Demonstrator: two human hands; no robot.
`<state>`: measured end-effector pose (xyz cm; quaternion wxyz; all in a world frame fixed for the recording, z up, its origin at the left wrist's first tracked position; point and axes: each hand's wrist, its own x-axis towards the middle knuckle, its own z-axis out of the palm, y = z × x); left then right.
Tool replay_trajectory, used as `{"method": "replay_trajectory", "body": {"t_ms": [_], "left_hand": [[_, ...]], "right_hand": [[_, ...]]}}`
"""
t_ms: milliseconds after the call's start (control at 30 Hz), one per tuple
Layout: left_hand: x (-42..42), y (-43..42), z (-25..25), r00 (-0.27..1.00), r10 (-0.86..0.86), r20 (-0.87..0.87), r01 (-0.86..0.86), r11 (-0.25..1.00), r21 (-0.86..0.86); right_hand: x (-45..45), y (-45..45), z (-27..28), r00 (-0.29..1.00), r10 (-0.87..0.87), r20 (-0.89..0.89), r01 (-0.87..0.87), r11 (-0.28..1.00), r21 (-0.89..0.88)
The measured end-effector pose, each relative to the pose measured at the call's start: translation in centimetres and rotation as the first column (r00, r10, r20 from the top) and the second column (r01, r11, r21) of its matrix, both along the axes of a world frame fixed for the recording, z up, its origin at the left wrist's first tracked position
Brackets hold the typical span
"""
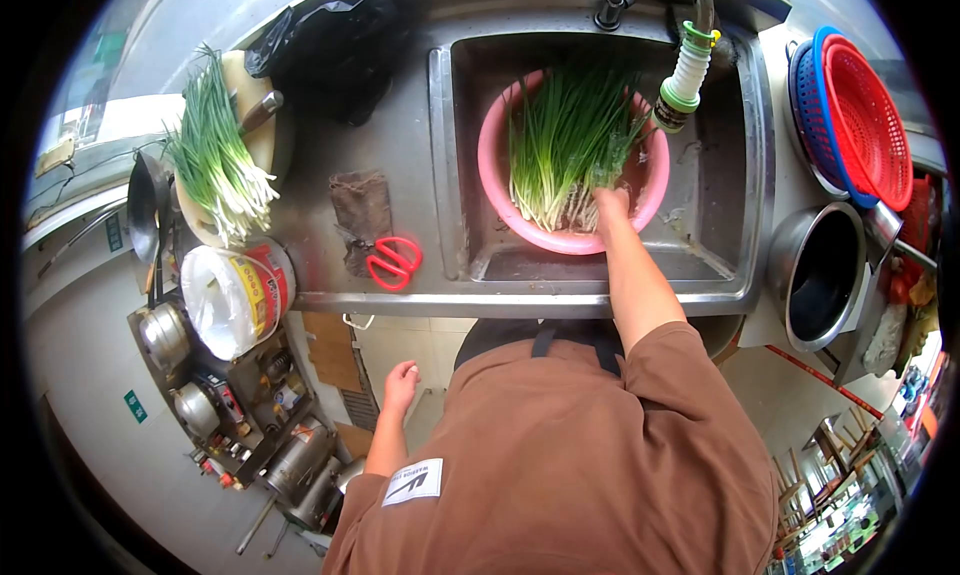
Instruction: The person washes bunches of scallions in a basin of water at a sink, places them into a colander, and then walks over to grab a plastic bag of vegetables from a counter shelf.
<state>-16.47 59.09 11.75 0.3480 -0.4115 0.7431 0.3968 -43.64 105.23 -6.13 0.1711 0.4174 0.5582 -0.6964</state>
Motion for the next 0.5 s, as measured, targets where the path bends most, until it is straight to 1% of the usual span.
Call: {"method": "replay_trajectory", "body": {"t_ms": [33, 67, 100, 167, 200, 233, 267, 300, 333, 367, 433, 467, 500], "left_hand": [[-0.2, 0.0, 0.3, 1.000, -0.001, 0.001, 0.001, 1.000, 0.001], [-0.4, 0.0, 0.5, 0.999, 0.040, 0.004, -0.040, 0.999, -0.003], [-0.7, 0.2, 0.3, 0.997, 0.083, 0.003, -0.083, 0.997, -0.004], [-0.6, 0.3, 0.0, 0.998, 0.069, -0.009, -0.069, 0.998, 0.000], [-1.1, 0.5, -0.1, 0.998, 0.047, -0.031, -0.047, 0.999, -0.001], [-1.4, 0.7, 0.0, 0.998, 0.048, -0.034, -0.048, 0.999, -0.002], [-1.6, 1.0, 0.1, 0.999, 0.033, -0.044, -0.033, 0.999, 0.001], [-1.9, 1.4, 0.3, 0.998, 0.018, -0.053, -0.018, 1.000, 0.006], [-2.1, 1.7, 0.3, 0.999, 0.018, -0.050, -0.018, 1.000, 0.005], [-2.3, 2.0, 0.5, 0.999, -0.002, -0.054, 0.002, 1.000, 0.007], [-2.6, 2.0, 0.3, 0.997, -0.026, -0.067, 0.026, 1.000, 0.007], [-2.6, 1.8, 0.1, 0.997, -0.046, -0.063, 0.047, 0.999, 0.020], [-3.1, 2.0, 0.4, 0.996, -0.067, -0.059, 0.070, 0.997, 0.036]], "right_hand": [[-0.1, 0.1, 0.5, 0.997, -0.040, -0.073, 0.045, 0.997, 0.066], [0.3, 0.1, 1.2, 0.995, -0.031, -0.090, 0.027, 0.999, -0.043], [-0.3, 0.6, 2.9, 0.995, -0.030, -0.092, 0.027, 0.999, -0.037], [-0.5, 1.0, 5.1, 0.994, -0.021, 0.106, 0.024, 0.999, -0.026], [-0.8, 0.5, 4.6, 0.996, -0.090, -0.022, 0.091, 0.992, 0.084], [-0.8, 0.6, 4.3, 0.996, -0.089, -0.024, 0.091, 0.993, 0.081], [-0.3, 0.5, 4.1, 1.000, -0.017, 0.018, 0.018, 0.999, -0.046], [-0.5, 0.0, 6.1, 0.997, 0.061, 0.051, -0.051, 0.983, -0.174], [-0.8, -0.6, 8.3, 0.993, 0.018, 0.120, 0.000, 0.989, -0.145], [-0.4, -0.5, 7.4, 0.992, 0.016, 0.125, 0.002, 0.989, -0.148], [-0.6, -0.5, 5.3, 0.987, -0.163, 0.009, 0.162, 0.970, -0.181], [-0.4, -0.8, 4.4, 0.987, -0.139, -0.081, 0.109, 0.948, -0.298], [-0.3, -0.8, 4.8, 0.986, -0.146, -0.081, 0.115, 0.947, -0.299]]}}
